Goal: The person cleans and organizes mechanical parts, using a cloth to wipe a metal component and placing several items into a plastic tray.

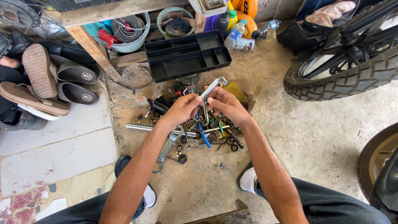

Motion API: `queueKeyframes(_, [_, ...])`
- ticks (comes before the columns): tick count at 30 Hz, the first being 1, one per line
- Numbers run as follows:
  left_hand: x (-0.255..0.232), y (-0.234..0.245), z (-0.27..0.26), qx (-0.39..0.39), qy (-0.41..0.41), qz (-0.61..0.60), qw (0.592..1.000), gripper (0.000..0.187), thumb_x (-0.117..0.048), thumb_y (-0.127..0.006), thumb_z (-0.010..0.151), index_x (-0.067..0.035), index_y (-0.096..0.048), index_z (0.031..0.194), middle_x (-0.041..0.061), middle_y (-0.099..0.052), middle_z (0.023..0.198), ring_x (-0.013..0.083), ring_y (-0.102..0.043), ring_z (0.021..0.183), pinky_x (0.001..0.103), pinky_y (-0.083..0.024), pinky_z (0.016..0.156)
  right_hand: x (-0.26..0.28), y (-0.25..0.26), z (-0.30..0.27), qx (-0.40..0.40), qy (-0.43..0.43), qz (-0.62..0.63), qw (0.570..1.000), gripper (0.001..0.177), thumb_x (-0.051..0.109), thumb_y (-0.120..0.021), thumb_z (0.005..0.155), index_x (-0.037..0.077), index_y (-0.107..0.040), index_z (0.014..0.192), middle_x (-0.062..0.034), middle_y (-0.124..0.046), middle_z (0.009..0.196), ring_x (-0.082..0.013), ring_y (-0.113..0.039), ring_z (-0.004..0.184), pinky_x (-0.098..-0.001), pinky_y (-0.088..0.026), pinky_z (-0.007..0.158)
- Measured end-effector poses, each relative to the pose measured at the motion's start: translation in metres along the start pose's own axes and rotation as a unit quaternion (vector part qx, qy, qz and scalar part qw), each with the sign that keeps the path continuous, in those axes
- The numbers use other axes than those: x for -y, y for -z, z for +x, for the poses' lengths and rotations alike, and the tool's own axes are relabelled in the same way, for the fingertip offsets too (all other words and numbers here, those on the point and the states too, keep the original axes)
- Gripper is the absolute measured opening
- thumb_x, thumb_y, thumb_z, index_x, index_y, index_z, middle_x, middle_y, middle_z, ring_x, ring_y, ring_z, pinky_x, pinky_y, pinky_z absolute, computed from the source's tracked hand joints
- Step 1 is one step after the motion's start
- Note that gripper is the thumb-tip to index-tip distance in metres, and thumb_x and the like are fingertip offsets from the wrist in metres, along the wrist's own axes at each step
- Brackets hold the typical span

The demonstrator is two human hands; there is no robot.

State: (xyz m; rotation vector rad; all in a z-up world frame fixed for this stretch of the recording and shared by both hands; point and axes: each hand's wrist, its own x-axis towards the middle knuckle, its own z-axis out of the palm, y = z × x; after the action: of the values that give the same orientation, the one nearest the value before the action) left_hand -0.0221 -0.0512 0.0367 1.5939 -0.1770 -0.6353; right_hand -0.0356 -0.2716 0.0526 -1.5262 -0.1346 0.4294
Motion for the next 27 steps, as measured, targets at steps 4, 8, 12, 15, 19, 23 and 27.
queueKeyframes(4, [0.01, 0.008, 0.002, -0.045, 0.055, -0.046, 0.996, 0.029, -0.038, -0.053, 0.104, -0.012, -0.066, 0.1, -0.005, -0.053, 0.066, 0.0057, -0.044, 0.054, 0.023, -0.034, 0.048, -0.041, 0.027, 0.015, -0.078, -0.119, -0.021, 0.99, 0.043, 0.025, -0.064, 0.096, 0.013, -0.057, 0.136, -0.0006, -0.074, 0.115, -0.0063, -0.064, 0.081, -0.0234, -0.051, 0.068])
queueKeyframes(8, [0.029, 0.017, 0.009, -0.076, 0.059, -0.096, 0.991, 0.025, -0.034, -0.055, 0.106, -0.011, -0.065, 0.101, -0.005, -0.052, 0.068, 0.005, -0.042, 0.054, 0.022, -0.033, 0.048, -0.132, 0.059, 0.035, -0.145, -0.174, -0.043, 0.973, 0.041, 0.029, -0.068, 0.098, 0.008, -0.064, 0.133, -0.0075, -0.073, 0.112, -0.0082, -0.063, 0.078, -0.0249, -0.05, 0.065])
queueKeyframes(12, [0.049, 0.022, 0.015, -0.084, 0.079, -0.122, 0.986, 0.024, -0.033, -0.055, 0.105, -0.011, -0.064, 0.1, -0.005, -0.053, 0.068, 0.0049, -0.042, 0.053, 0.022, -0.034, 0.047, -0.239, 0.086, 0.043, -0.191, -0.214, -0.212, 0.934, 0.05, 0.035, -0.078, 0.087, 0.006, -0.067, 0.127, -0.0091, -0.076, 0.107, -0.0157, -0.069, 0.088, -0.0303, -0.055, 0.075])
queueKeyframes(15, [0.06, 0.025, 0.019, -0.087, 0.092, -0.124, 0.984, 0.025, -0.033, -0.055, 0.106, -0.01, -0.064, 0.1, -0.004, -0.054, 0.068, 0.0051, -0.042, 0.052, 0.023, -0.032, 0.045, -0.301, 0.093, 0.041, -0.231, -0.201, -0.325, 0.895, 0.052, 0.036, -0.082, 0.082, 0.005, -0.067, 0.121, -0.0111, -0.078, 0.1, -0.0219, -0.074, 0.095, -0.0333, -0.056, 0.085])
queueKeyframes(19, [0.07, 0.027, 0.021, -0.092, 0.108, -0.118, 0.983, 0.026, -0.033, -0.055, 0.106, -0.01, -0.066, 0.101, -0.003, -0.054, 0.067, 0.005, -0.043, 0.051, 0.022, -0.033, 0.045, -0.33, 0.079, 0.02, -0.199, -0.173, -0.4, 0.878, 0.046, 0.029, -0.081, 0.08, 0.007, -0.068, 0.118, -0.0143, -0.076, 0.098, -0.0306, -0.073, 0.096, -0.0392, -0.057, 0.087])
queueKeyframes(23, [0.076, 0.027, 0.022, -0.087, 0.116, -0.126, 0.981, 0.026, -0.033, -0.056, 0.105, -0.009, -0.065, 0.1, -0.004, -0.054, 0.068, 0.0055, -0.042, 0.05, 0.023, -0.031, 0.044, -0.323, 0.06, 0.008, -0.197, -0.133, -0.429, 0.871, 0.042, 0.022, -0.079, 0.083, 0.005, -0.065, 0.119, -0.0171, -0.071, 0.097, -0.0367, -0.067, 0.096, -0.0463, -0.053, 0.085])
queueKeyframes(27, [0.075, 0.026, 0.023, -0.092, 0.123, -0.123, 0.98, 0.025, -0.033, -0.056, 0.105, -0.01, -0.065, 0.101, -0.004, -0.054, 0.068, 0.0048, -0.043, 0.051, 0.022, -0.032, 0.045, -0.337, 0.062, 0.009, -0.243, -0.099, -0.413, 0.872, 0.033, 0.013, -0.073, 0.084, 0.004, -0.064, 0.114, -0.0192, -0.069, 0.098, -0.0391, -0.066, 0.097, -0.0483, -0.052, 0.084])
